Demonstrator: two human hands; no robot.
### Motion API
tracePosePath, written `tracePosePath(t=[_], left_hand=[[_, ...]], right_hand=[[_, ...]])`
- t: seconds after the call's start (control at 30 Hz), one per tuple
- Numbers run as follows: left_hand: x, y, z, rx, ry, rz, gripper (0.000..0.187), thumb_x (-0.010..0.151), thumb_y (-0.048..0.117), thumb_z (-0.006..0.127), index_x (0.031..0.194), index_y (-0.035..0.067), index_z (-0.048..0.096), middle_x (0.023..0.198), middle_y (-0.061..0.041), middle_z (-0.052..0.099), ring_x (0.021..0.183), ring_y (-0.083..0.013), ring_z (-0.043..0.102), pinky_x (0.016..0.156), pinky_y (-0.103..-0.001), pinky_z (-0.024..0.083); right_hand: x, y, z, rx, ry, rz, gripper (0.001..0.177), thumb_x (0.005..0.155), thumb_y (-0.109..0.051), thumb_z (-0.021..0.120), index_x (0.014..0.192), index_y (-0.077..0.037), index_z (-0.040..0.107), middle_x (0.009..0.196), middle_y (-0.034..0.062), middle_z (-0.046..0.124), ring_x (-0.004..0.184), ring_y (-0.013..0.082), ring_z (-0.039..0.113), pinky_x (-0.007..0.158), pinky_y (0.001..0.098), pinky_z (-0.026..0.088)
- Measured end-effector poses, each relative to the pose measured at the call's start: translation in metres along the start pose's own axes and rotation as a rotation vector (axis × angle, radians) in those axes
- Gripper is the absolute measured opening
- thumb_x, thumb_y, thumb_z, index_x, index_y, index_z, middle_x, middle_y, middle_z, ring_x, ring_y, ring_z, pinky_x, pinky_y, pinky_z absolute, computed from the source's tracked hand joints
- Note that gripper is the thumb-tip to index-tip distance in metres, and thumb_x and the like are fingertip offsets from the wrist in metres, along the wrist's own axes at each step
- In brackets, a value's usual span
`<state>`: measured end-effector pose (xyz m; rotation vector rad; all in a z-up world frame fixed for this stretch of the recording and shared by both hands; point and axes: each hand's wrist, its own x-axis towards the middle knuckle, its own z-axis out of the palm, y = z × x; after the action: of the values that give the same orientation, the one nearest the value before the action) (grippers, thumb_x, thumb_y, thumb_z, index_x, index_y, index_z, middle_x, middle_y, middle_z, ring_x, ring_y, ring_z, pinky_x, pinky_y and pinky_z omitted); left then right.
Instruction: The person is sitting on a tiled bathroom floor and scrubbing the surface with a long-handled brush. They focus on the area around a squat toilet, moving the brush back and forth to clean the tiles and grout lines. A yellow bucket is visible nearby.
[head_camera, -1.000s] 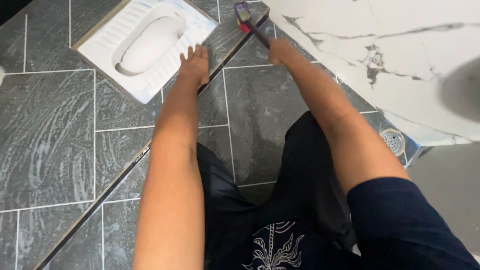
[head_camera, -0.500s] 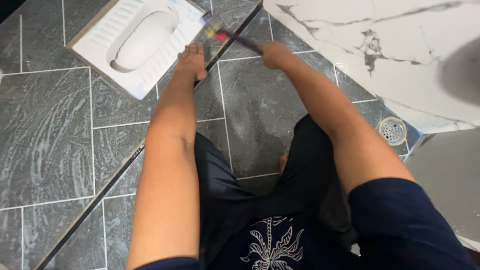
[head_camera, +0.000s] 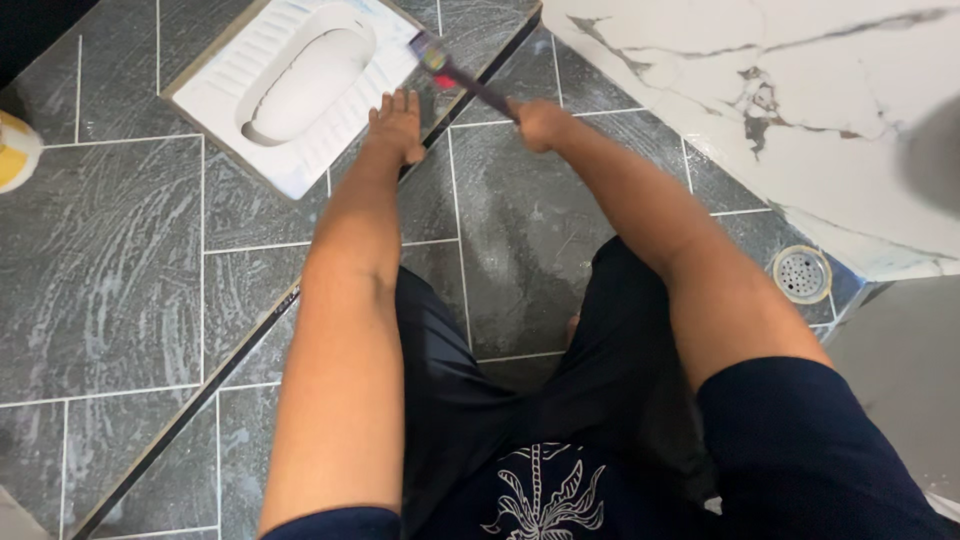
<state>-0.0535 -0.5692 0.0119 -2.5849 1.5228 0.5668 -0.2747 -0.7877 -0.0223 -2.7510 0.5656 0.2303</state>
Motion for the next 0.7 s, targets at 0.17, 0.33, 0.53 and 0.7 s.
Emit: tracePosePath(t=[0.17,0.33,0.53,0.7], left_hand=[[0.012,0.010,0.010,-0.025,-0.071,-0.034,0.115,0.076,0.017,0.080,0.165,0.009,0.008,0.172,-0.018,0.009,0.157,-0.0403,0.014,0.123,-0.062,0.020],[0.009,0.006,0.014,-0.033,-0.063,-0.032,0.111,0.080,0.026,0.081,0.165,0.009,0.011,0.173,-0.018,0.011,0.157,-0.0418,0.016,0.123,-0.063,0.023],[0.004,-0.013,0.017,-0.005,-0.095,-0.058,0.114,0.079,0.025,0.082,0.165,0.009,0.008,0.172,-0.017,0.008,0.157,-0.0394,0.014,0.123,-0.062,0.021],[-0.001,-0.005,0.013,0.022,-0.106,-0.048,0.111,0.082,0.027,0.080,0.166,0.010,0.009,0.173,-0.016,0.009,0.158,-0.0390,0.014,0.124,-0.061,0.022]], right_hand=[[0.010,0.014,0.000,-0.078,0.063,0.041,0.065,0.092,-0.011,0.057,0.155,-0.010,0.043,0.118,0.0276,0.070,0.108,0.0458,0.067,0.093,0.0544,0.053],[0.030,0.060,0.004,-0.070,0.163,0.283,0.061,0.091,-0.014,0.057,0.150,0.001,0.044,0.117,0.0325,0.068,0.108,0.0488,0.066,0.093,0.0553,0.053],[0.030,0.064,-0.003,0.051,0.116,0.348,0.061,0.087,-0.009,0.058,0.147,-0.002,0.049,0.119,0.0338,0.066,0.111,0.0496,0.064,0.096,0.0541,0.052],[0.013,0.037,-0.011,-0.021,0.105,0.062,0.066,0.091,-0.011,0.056,0.156,-0.010,0.045,0.119,0.0304,0.068,0.110,0.0497,0.066,0.097,0.0556,0.052]])
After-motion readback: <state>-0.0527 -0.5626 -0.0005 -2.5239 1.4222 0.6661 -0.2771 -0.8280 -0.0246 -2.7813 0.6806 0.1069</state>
